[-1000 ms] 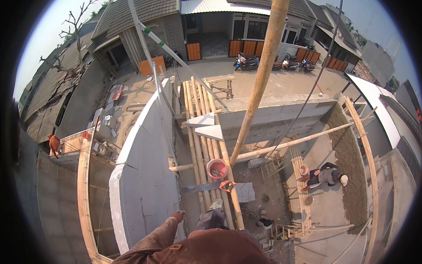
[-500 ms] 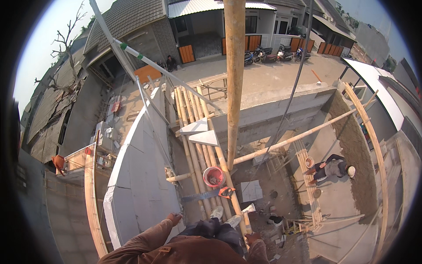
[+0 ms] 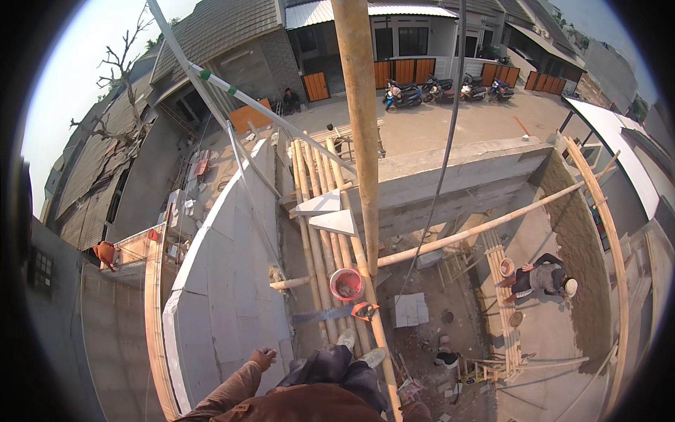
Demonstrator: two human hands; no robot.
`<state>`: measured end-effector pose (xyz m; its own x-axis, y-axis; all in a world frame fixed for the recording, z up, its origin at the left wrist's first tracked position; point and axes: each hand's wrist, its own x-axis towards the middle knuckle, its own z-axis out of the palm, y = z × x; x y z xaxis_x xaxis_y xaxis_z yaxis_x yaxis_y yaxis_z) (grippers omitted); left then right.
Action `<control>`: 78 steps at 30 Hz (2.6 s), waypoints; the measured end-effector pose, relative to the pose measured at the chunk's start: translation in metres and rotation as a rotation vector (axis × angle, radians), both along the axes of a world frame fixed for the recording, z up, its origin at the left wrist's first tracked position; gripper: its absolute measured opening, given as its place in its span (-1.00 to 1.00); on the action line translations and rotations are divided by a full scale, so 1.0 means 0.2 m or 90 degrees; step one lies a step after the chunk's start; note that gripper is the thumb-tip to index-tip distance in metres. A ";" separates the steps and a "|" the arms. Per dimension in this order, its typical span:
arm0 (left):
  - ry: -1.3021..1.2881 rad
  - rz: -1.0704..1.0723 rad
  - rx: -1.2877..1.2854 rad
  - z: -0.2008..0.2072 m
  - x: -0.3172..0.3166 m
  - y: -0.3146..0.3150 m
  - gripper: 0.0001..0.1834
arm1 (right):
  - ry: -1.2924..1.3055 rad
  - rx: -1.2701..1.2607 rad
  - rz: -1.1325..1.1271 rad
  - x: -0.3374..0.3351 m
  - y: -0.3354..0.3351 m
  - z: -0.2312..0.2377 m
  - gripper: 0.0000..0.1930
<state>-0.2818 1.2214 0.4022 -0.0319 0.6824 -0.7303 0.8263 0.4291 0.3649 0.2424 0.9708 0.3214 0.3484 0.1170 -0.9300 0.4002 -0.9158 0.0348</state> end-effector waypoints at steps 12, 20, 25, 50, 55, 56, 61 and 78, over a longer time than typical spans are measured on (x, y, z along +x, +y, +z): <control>0.141 -0.309 -0.165 0.06 0.22 0.14 -0.62 | -0.069 0.027 -0.044 0.04 0.16 0.04 -0.58; -0.074 -0.010 -0.027 -0.18 0.52 0.69 -0.55 | -0.262 0.071 -0.071 -0.50 0.27 0.03 -0.35; -0.072 -0.094 -0.062 -0.35 0.73 0.86 -0.53 | 0.157 -0.012 0.286 -0.35 0.21 0.16 -0.23; -0.065 -0.183 -0.029 -1.31 1.05 1.44 -0.52 | 0.067 0.020 0.361 -0.83 0.72 -0.13 -0.58; -0.053 -0.071 0.071 -1.61 0.99 1.50 -0.66 | 0.022 -0.021 0.194 -0.82 0.80 0.09 -0.59; -0.081 -0.082 0.105 -1.66 1.04 1.52 -0.67 | -0.025 -0.009 0.157 -0.81 0.77 0.06 -0.59; -0.041 -0.279 0.177 -2.19 1.00 1.51 -0.64 | 0.031 0.008 0.195 -0.76 0.83 0.10 -0.52; 0.110 -0.584 -0.077 -2.59 1.51 1.77 -0.70 | -0.331 0.261 0.417 -0.34 0.35 -0.59 -0.66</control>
